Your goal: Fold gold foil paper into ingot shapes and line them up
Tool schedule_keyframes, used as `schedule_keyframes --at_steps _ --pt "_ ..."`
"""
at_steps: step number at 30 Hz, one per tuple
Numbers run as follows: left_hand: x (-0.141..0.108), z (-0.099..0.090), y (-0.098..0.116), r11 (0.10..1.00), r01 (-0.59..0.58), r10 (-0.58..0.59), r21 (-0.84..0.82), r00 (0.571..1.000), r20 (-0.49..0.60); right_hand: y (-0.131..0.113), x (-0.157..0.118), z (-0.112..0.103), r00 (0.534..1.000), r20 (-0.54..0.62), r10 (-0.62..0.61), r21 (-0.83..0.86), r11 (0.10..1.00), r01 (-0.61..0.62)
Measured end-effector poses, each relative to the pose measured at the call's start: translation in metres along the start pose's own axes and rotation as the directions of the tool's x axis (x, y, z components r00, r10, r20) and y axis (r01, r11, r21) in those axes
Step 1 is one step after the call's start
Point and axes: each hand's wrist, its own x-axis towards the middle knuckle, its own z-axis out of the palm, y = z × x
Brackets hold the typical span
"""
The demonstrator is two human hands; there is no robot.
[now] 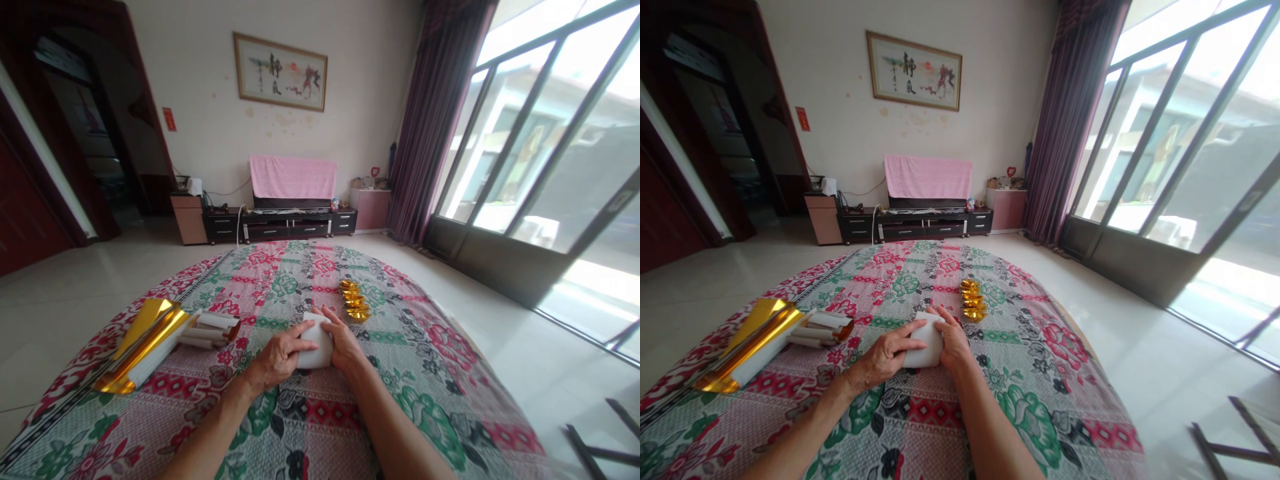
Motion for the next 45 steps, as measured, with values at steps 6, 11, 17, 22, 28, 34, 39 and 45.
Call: schedule_keyframes --at_steps 6,11,17,22,28,34,39,45 --pt "-0.001 -0.002 0.003 0.972 0.125 -0.117 -0.201 0.992 0.050 0.001 0.001 0.000 1.000 -0.003 -0.005 0.024 1.000 0.005" --pt "-0.002 -0.003 -0.001 0.905 0.197 -0.193 -0.378 0.980 0.049 0.004 -0.002 0.002 0.998 0.032 -0.051 0.055 0.997 0.050" --pt "-0.001 -0.003 -0.005 0.865 0.215 -0.243 -0.452 0.970 -0.003 0.001 -0.010 0.010 0.996 0.053 -0.073 0.049 0.996 0.070" --pt "0.001 -0.004 -0.001 0.940 0.128 -0.137 -0.316 0.990 -0.008 0.002 -0.011 0.009 0.997 0.068 -0.047 0.009 0.999 0.047" --pt "0.000 -0.002 -0.001 0.976 0.086 -0.096 -0.198 0.995 -0.038 0.003 -0.010 0.008 0.993 0.107 -0.055 -0.010 0.998 0.056" --pt "0.001 -0.004 -0.004 0.983 0.078 -0.105 -0.163 0.981 -0.165 0.003 -0.016 0.011 0.988 0.155 -0.014 0.094 0.996 -0.001" --pt "0.000 -0.002 -0.006 0.999 0.037 -0.040 -0.018 0.982 -0.186 0.007 -0.014 0.010 0.967 0.254 0.026 0.083 0.995 -0.048" --pt "-0.004 0.003 -0.011 0.987 0.020 0.003 0.158 0.989 -0.147 0.010 -0.012 0.010 0.972 0.235 0.005 0.070 0.997 -0.022"
